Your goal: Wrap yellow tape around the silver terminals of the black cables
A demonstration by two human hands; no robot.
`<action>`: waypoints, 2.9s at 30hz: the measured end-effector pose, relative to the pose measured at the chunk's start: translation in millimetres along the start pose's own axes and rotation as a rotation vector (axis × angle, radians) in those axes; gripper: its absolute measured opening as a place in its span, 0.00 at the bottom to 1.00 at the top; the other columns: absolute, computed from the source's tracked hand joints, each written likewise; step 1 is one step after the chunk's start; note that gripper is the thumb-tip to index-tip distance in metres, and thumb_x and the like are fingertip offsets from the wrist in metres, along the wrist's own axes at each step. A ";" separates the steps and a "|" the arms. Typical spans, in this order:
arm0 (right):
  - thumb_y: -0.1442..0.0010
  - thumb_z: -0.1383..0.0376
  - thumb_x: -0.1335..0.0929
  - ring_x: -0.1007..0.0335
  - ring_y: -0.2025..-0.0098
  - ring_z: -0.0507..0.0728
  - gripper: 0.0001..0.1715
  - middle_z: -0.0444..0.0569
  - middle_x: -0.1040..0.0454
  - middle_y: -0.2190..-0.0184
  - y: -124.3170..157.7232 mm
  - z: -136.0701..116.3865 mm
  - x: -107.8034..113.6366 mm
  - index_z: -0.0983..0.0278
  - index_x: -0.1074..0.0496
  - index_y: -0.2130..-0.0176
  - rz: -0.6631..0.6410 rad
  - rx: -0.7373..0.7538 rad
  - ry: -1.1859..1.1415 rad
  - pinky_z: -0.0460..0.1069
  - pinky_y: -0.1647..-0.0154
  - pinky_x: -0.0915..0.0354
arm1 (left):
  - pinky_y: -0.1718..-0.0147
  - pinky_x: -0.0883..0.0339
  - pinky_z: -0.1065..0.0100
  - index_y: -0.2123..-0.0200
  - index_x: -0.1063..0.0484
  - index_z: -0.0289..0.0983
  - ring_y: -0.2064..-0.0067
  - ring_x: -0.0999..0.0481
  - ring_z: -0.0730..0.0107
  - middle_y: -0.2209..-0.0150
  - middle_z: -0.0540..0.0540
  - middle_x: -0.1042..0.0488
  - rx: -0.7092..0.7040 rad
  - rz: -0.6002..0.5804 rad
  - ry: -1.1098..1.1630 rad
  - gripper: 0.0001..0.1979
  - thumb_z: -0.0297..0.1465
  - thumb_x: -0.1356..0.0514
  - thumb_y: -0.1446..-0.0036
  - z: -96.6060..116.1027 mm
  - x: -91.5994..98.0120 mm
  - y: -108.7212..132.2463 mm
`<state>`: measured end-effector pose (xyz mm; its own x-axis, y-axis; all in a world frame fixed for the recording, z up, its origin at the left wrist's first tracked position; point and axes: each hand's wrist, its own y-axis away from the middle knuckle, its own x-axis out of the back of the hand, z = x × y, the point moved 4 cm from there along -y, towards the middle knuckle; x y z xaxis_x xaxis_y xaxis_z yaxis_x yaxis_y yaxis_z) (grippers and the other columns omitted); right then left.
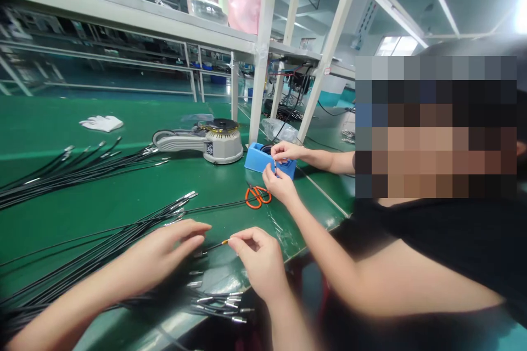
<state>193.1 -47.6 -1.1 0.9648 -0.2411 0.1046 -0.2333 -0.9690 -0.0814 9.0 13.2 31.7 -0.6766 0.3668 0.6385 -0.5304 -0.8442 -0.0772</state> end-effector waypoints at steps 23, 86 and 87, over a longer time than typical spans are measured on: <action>0.47 0.61 0.31 0.33 0.73 0.53 0.11 0.45 0.27 0.77 0.5 5.0 9.8 0.66 0.27 0.75 -0.111 -0.113 0.122 0.47 0.68 0.38 | 0.76 0.44 0.74 0.71 0.29 0.38 0.74 0.36 0.73 0.76 0.54 0.32 0.160 -0.260 0.020 0.12 0.38 0.47 0.44 14.7 -43.6 -7.4; 0.51 0.69 0.29 0.30 0.69 0.54 0.01 0.45 0.26 0.75 -101.6 16.7 -112.4 0.64 0.24 0.73 -0.495 0.067 0.344 0.50 0.62 0.35 | 0.54 0.36 0.62 0.63 0.24 0.40 0.56 0.28 0.61 0.60 0.45 0.23 0.075 0.277 -0.254 0.15 0.32 0.51 0.42 -83.1 44.6 6.4; 0.50 0.67 0.29 0.30 0.71 0.53 0.03 0.45 0.26 0.76 -96.5 16.8 -108.5 0.65 0.24 0.72 -0.504 0.021 0.298 0.49 0.66 0.35 | 0.52 0.37 0.61 0.63 0.24 0.39 0.54 0.29 0.60 0.58 0.43 0.24 0.058 0.292 -0.255 0.15 0.32 0.50 0.42 -80.2 43.8 8.3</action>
<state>113.0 73.0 -21.3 0.8800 0.2412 0.4093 0.2504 -0.9676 0.0317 -66.0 53.7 -2.4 -0.6421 0.0052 0.7666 -0.2999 -0.9220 -0.2449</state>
